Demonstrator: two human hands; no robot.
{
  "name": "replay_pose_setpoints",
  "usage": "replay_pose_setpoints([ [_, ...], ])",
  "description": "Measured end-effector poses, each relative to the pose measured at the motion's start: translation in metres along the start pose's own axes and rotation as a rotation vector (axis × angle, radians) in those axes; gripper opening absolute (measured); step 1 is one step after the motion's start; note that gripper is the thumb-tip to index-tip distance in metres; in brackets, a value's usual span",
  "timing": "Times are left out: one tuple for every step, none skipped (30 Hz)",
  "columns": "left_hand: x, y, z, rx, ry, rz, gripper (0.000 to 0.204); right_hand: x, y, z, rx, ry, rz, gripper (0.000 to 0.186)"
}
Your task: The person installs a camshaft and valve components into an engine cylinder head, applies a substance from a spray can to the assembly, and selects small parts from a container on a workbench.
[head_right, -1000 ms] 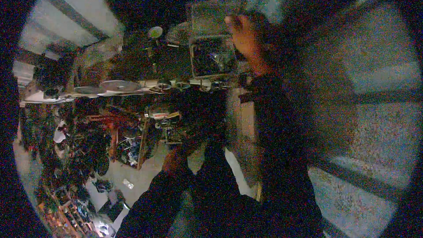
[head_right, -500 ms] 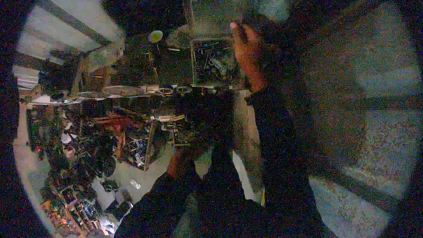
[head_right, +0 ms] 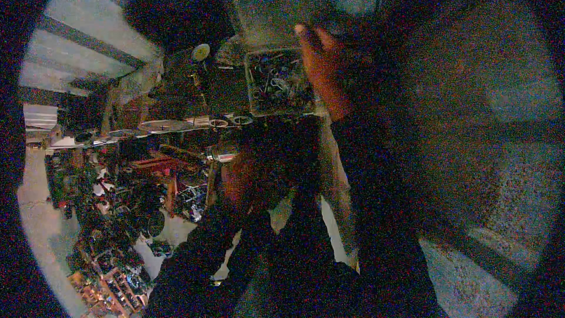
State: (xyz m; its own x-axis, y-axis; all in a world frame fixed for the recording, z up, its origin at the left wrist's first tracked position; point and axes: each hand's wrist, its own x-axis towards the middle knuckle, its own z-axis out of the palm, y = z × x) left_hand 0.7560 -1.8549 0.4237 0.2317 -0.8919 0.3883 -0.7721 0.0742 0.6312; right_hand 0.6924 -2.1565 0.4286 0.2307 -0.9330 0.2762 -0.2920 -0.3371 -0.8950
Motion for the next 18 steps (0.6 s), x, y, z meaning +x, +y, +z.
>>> replay_pose_setpoints([
  [0.022,0.008,0.002,-0.01,0.002,0.003,0.029,-0.001,-0.005,-0.005,0.026,0.012,-0.006,0.047],
  [0.045,0.018,-0.003,0.085,0.0,-0.097,0.029,-0.005,-0.01,-0.003,0.071,0.019,-0.006,0.047],
  [0.065,0.023,-0.004,0.177,0.0,-0.196,0.032,-0.007,-0.014,-0.003,0.075,0.017,-0.003,0.047],
  [0.082,0.021,-0.004,0.187,0.001,-0.197,0.032,-0.008,-0.021,-0.003,0.059,-0.007,0.027,0.047],
  [0.097,0.019,0.0,0.267,-0.07,-0.254,0.033,-0.009,-0.025,-0.005,0.032,-0.03,0.059,0.047],
  [0.107,0.02,0.003,0.308,-0.104,-0.285,0.035,-0.011,-0.03,-0.007,0.031,-0.032,0.059,0.047],
  [0.116,0.021,0.005,0.352,-0.143,-0.315,0.036,-0.013,-0.035,-0.006,0.053,-0.013,0.044,0.046],
  [0.122,0.023,0.006,0.37,-0.123,-0.321,0.038,-0.014,-0.037,-0.005,0.076,0.007,0.028,0.045],
  [0.124,0.02,0.007,0.383,-0.113,-0.326,0.038,-0.014,-0.035,-0.002,0.082,0.003,0.032,0.045],
  [0.126,0.018,0.012,0.385,-0.103,-0.328,0.039,-0.014,-0.032,-0.004,0.109,-0.005,0.044,0.045],
  [0.124,0.01,0.02,0.384,-0.104,-0.371,0.035,-0.013,-0.03,-0.005,0.138,-0.014,0.057,0.045],
  [0.123,0.004,0.021,0.384,-0.104,-0.392,0.033,-0.01,-0.028,-0.006,0.138,-0.015,0.057,0.045],
  [0.124,0.0,0.02,0.388,-0.107,-0.416,0.031,-0.01,-0.027,-0.005,0.142,-0.056,0.112,0.045],
  [0.123,-0.005,0.015,0.225,0.111,-0.288,0.028,-0.009,-0.027,-0.004,0.147,-0.096,0.166,0.045],
  [0.124,-0.01,0.009,0.061,0.326,-0.156,0.024,-0.008,-0.025,-0.001,0.152,-0.097,0.17,0.045],
  [0.125,-0.012,0.007,0.058,0.325,-0.156,0.024,-0.006,-0.022,0.0,0.139,-0.068,0.088,0.046],
  [0.126,-0.014,0.006,-0.047,0.277,-0.309,0.024,-0.004,-0.018,0.001,0.126,-0.039,0.005,0.046],
  [0.127,-0.018,0.006,-0.103,0.25,-0.384,0.024,0.0,-0.011,0.003,0.122,-0.037,0.006,0.046],
])
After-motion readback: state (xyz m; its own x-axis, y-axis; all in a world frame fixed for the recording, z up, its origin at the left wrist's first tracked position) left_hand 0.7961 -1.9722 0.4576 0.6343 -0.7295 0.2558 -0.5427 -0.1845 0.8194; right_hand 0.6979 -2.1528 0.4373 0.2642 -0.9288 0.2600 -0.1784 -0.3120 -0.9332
